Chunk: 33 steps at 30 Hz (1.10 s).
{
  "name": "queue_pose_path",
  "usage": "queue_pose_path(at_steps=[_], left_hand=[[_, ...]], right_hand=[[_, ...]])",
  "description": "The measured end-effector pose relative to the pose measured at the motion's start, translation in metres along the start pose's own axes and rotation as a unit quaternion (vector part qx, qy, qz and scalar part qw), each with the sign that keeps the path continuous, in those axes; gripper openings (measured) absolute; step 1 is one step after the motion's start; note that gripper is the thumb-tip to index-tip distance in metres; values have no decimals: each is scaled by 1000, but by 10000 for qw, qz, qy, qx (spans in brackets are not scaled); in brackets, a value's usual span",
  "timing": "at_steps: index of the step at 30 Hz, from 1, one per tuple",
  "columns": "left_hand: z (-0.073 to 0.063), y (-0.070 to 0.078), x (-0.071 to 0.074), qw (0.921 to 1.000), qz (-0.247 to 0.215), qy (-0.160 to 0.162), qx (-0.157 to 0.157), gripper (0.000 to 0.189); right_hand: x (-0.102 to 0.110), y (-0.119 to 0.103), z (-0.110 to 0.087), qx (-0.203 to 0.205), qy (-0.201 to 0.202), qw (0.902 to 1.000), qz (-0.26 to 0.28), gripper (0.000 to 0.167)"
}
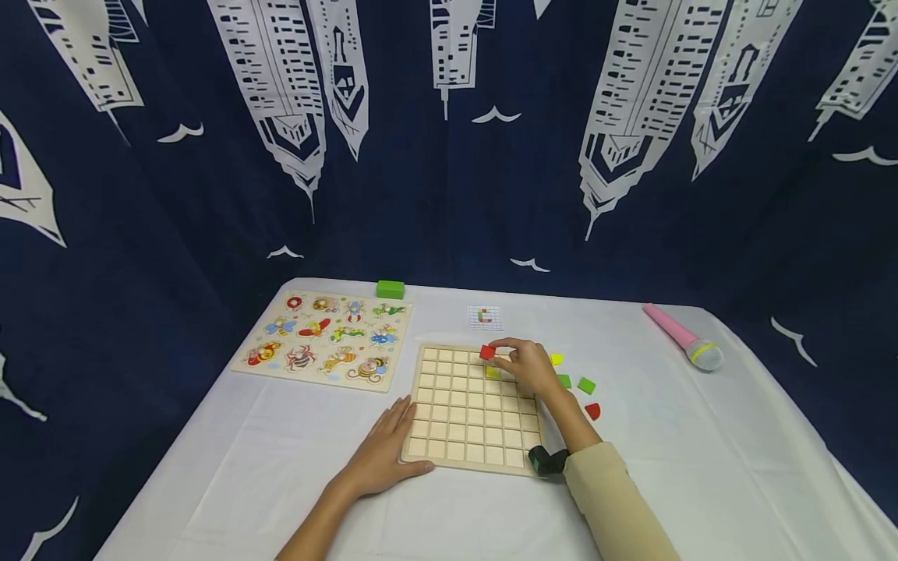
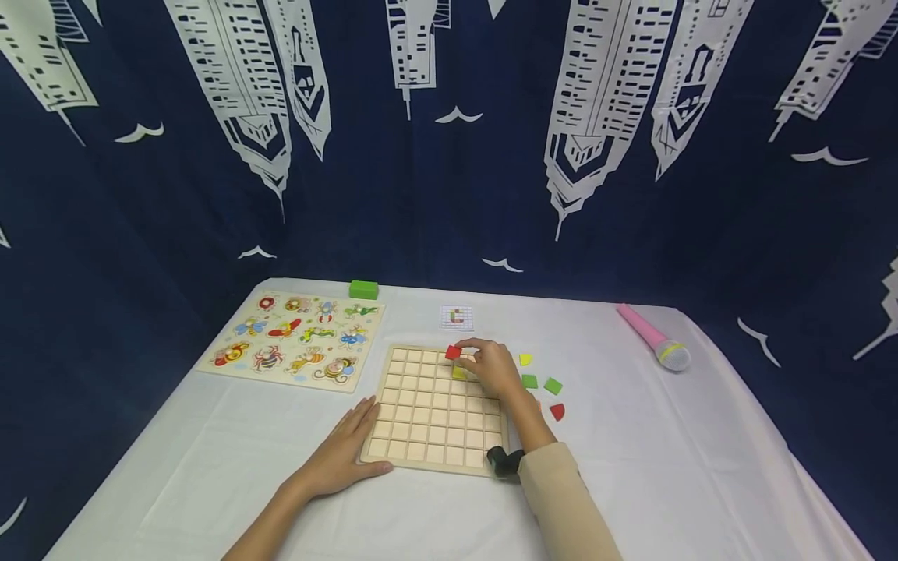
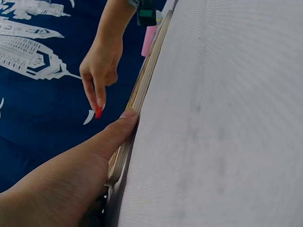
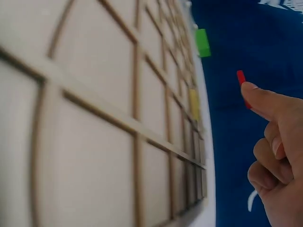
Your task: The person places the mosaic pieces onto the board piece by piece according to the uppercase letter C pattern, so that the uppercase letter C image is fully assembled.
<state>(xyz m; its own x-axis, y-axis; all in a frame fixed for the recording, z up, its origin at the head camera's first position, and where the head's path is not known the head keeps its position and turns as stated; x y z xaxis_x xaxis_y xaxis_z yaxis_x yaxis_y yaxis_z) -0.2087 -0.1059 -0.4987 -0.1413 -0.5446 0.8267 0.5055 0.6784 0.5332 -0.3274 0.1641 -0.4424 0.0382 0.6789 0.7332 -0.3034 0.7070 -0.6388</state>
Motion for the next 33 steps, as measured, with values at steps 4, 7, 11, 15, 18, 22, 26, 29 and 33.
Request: queue_pose_path(at_steps=[4, 7, 11, 15, 18, 22, 26, 29, 33], left_hand=[[0, -1, 0, 10000, -64, -38, 1, 103], [0, -1, -1, 10000, -70, -52, -4, 103], [0, -1, -1, 10000, -23, -46, 14, 103], [0, -2, -1, 10000, -5, -38, 11, 102], [-1, 0, 1, 10000, -7, -20, 0, 102], [-1, 1, 2, 10000, -11, -6, -15, 102], [-1, 1, 2, 10000, -19, -26, -14, 101], [0, 1, 2, 10000, -16, -49, 27, 102], [0, -1, 0, 10000, -31, -60, 53, 102]], right_hand=[[-12, 3, 0, -62, -326, 9994, -74, 31], [-17, 7, -2, -119, -475, 9988, -18, 30], [-22, 9, -2, 22, -616, 9981, 63, 28], [-24, 8, -2, 203, -741, 9970, 31, 28], [-25, 7, -2, 211, -749, 9969, -59, 28], [-26, 8, -2, 141, -722, 9972, -90, 27], [-26, 9, -3, 149, -701, 9974, -90, 28], [-27, 9, -2, 199, -730, 9971, -118, 30], [-26, 8, -3, 265, -698, 9971, -113, 32]])
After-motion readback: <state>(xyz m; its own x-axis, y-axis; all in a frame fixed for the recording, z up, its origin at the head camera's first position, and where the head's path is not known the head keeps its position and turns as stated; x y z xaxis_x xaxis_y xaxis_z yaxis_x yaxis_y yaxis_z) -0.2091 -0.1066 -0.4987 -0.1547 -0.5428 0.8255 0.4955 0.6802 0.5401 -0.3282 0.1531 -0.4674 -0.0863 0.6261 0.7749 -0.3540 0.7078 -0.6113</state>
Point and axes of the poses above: each hand's wrist, its own z-axis towards the middle knuckle, its own x-axis out of the back of the hand, y = z × x, the point moved 2 cm from there along z, towards the middle knuckle, and after that the axes turned 5 degrees about -x, right-handed, at the moved point
